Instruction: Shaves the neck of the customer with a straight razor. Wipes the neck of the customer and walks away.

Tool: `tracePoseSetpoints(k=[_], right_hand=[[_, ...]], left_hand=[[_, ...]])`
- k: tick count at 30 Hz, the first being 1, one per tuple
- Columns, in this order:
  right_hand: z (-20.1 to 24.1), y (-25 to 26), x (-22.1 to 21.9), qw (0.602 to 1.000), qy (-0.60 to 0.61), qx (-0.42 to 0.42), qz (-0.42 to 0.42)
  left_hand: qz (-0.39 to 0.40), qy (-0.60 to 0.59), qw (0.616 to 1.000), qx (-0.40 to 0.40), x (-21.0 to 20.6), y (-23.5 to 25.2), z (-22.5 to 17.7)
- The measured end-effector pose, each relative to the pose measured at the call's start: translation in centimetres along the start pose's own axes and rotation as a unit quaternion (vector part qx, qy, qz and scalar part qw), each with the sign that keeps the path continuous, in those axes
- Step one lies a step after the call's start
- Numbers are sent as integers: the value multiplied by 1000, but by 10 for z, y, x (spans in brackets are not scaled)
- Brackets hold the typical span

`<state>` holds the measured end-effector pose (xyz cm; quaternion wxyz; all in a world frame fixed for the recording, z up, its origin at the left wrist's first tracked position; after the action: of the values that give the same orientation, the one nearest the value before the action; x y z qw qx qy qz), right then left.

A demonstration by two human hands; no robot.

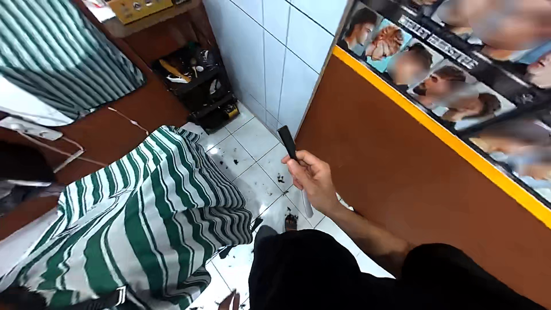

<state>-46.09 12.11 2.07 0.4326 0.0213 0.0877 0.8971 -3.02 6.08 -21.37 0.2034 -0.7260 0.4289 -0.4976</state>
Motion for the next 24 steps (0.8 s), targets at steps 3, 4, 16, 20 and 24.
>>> tracePoseSetpoints(k=[3,4,16,20,24], right_hand=[[-31,48,-6,1000,-2,20,16],[-39,65,-14,999,10,24,31],[-85,329,-55,948,-80,180,248],[-118,386,-92,877,-197,57,434],[-135,477,-148,867,-154,18,474]], left_hand=[[-71,-182,960,-201,37,14,-160],[-67,-259,927,-261,49,25,-215],[-35,-729,656,-190,233,264,-488],[-156,-621,714,-283,329,277,-518],[-270,-521,743,-321,382,303,-519]])
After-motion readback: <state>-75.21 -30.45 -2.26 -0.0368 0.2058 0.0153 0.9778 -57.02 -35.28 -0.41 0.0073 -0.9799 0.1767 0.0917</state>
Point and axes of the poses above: each hand's wrist, its own y-axis towards the middle knuckle, its own x-axis out of the back of the hand, z = x × y, the point moved 4 cm from there along y, towards the middle knuckle, and after that the axes turned 1 degree about z, right-handed, at the moved point
